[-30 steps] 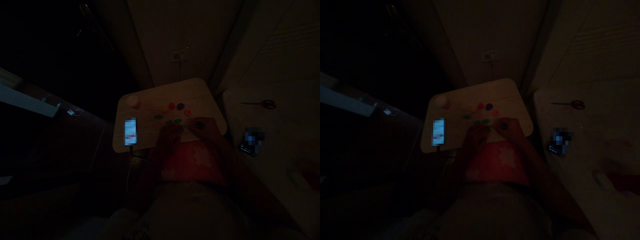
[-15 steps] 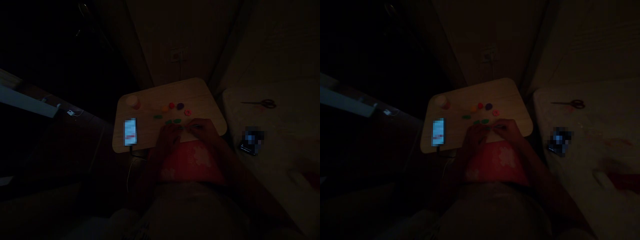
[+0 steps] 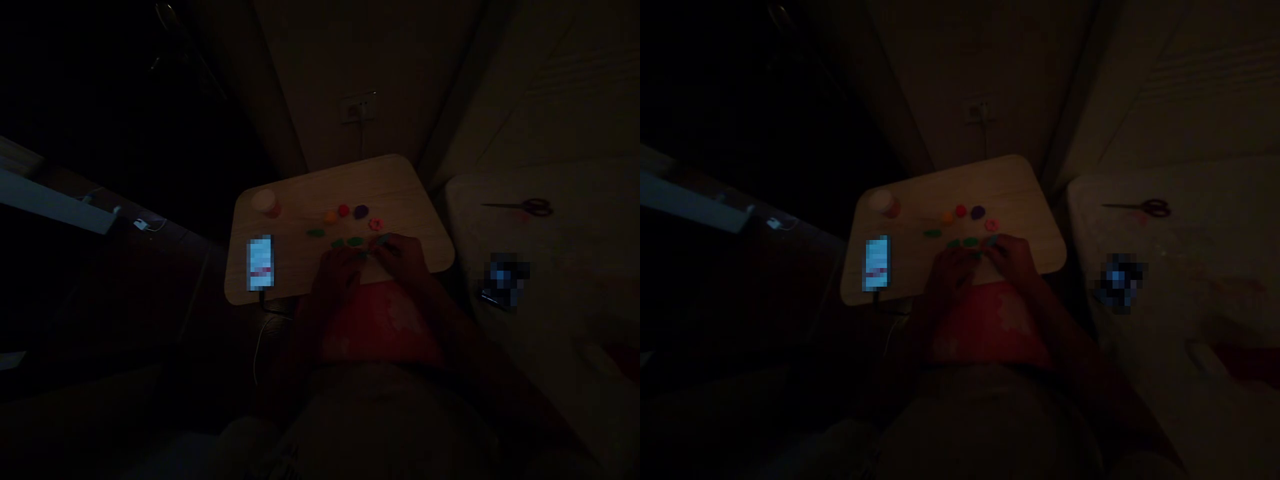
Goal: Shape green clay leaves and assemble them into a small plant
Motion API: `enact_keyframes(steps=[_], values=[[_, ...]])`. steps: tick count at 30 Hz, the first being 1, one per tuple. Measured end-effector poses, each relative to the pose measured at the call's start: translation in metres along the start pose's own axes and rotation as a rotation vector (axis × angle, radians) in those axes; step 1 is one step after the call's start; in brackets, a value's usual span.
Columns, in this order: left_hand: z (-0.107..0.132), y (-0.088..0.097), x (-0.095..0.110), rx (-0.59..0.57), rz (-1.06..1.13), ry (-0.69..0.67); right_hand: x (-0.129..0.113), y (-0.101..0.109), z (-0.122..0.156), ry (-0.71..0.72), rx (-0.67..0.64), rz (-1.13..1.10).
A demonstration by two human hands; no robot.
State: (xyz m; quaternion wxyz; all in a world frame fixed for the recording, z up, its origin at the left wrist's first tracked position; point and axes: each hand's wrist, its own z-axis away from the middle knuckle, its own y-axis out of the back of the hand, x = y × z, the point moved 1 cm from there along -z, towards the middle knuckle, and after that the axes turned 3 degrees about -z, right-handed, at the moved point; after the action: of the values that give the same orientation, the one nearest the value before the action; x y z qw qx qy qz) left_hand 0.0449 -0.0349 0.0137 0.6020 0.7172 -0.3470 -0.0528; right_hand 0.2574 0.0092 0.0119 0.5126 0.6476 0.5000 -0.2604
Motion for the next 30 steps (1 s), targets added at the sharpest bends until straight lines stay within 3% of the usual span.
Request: enact_keyframes(steps=[12, 18, 26, 30], values=[[-0.002, 0.002, 0.0, -0.033, 0.015, 0.017, 0.001, 0.005, 0.002, -0.019, -0.06, 0.028], [-0.002, 0.002, 0.001, -0.01, 0.017, 0.013, 0.004, 0.001, 0.002, -0.051, 0.017, -0.012], [-0.001, 0.0, -0.001, -0.027, -0.005, 0.029, -0.007, 0.004, -0.001, 0.015, -0.081, 0.03], [-0.002, 0.0, -0.001, -0.027, 0.005, 0.022, -0.002, 0.002, 0.001, -0.033, -0.025, 0.009]])
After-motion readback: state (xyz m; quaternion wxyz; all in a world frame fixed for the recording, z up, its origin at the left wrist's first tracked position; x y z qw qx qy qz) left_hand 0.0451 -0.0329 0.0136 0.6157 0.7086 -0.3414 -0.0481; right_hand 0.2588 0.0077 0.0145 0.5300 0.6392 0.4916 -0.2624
